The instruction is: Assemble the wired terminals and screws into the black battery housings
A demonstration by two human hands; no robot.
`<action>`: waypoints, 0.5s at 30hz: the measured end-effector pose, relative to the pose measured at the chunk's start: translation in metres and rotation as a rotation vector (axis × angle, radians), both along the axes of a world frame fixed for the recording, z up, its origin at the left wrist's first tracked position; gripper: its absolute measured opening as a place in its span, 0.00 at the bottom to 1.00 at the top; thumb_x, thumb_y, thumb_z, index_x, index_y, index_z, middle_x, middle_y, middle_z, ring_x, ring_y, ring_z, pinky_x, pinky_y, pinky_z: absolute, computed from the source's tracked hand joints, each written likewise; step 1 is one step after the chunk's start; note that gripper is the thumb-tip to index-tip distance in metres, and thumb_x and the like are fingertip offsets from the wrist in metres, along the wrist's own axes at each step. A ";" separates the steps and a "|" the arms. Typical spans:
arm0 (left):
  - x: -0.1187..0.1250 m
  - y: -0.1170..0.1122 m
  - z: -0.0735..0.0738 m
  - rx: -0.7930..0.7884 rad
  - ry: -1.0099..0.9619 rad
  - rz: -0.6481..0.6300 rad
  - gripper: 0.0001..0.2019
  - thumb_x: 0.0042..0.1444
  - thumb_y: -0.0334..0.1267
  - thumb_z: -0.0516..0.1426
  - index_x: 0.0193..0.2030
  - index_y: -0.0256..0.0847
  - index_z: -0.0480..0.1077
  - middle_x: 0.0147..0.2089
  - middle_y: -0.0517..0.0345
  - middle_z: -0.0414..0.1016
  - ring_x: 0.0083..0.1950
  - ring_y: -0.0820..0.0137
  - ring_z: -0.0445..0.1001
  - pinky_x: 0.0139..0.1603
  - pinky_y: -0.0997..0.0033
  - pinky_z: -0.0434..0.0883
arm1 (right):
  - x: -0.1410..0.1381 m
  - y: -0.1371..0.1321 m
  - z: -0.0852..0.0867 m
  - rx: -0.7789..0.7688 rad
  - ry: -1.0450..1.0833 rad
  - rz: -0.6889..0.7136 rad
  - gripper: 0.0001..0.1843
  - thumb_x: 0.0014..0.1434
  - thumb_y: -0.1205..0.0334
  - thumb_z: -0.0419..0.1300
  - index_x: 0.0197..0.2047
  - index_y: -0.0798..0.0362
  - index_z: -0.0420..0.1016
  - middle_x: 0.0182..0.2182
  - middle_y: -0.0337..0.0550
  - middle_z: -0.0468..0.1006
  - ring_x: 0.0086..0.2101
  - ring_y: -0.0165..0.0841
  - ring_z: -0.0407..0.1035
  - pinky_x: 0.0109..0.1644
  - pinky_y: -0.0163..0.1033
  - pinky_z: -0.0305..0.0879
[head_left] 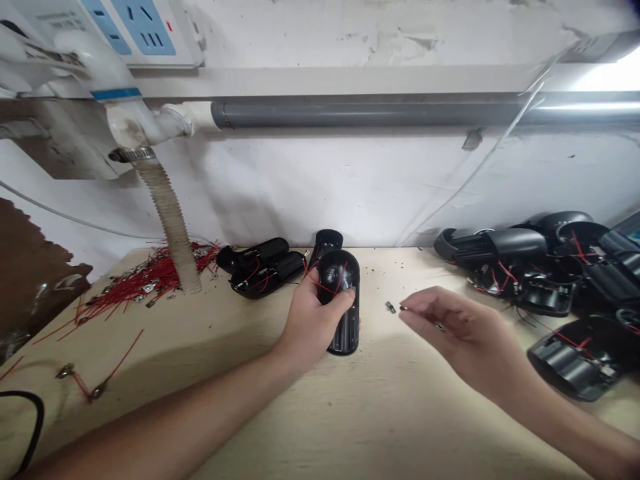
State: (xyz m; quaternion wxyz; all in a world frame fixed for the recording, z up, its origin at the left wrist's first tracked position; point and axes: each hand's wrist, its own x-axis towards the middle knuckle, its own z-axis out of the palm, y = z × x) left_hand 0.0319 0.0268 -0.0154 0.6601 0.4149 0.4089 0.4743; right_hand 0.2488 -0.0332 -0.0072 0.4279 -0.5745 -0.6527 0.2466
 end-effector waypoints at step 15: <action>-0.001 0.001 0.001 0.054 -0.063 0.050 0.20 0.53 0.38 0.69 0.48 0.41 0.67 0.41 0.58 0.77 0.32 0.69 0.80 0.32 0.66 0.80 | -0.055 0.030 -0.014 -0.185 0.517 -0.036 0.19 0.57 0.51 0.74 0.47 0.54 0.87 0.36 0.46 0.87 0.34 0.31 0.79 0.42 0.36 0.76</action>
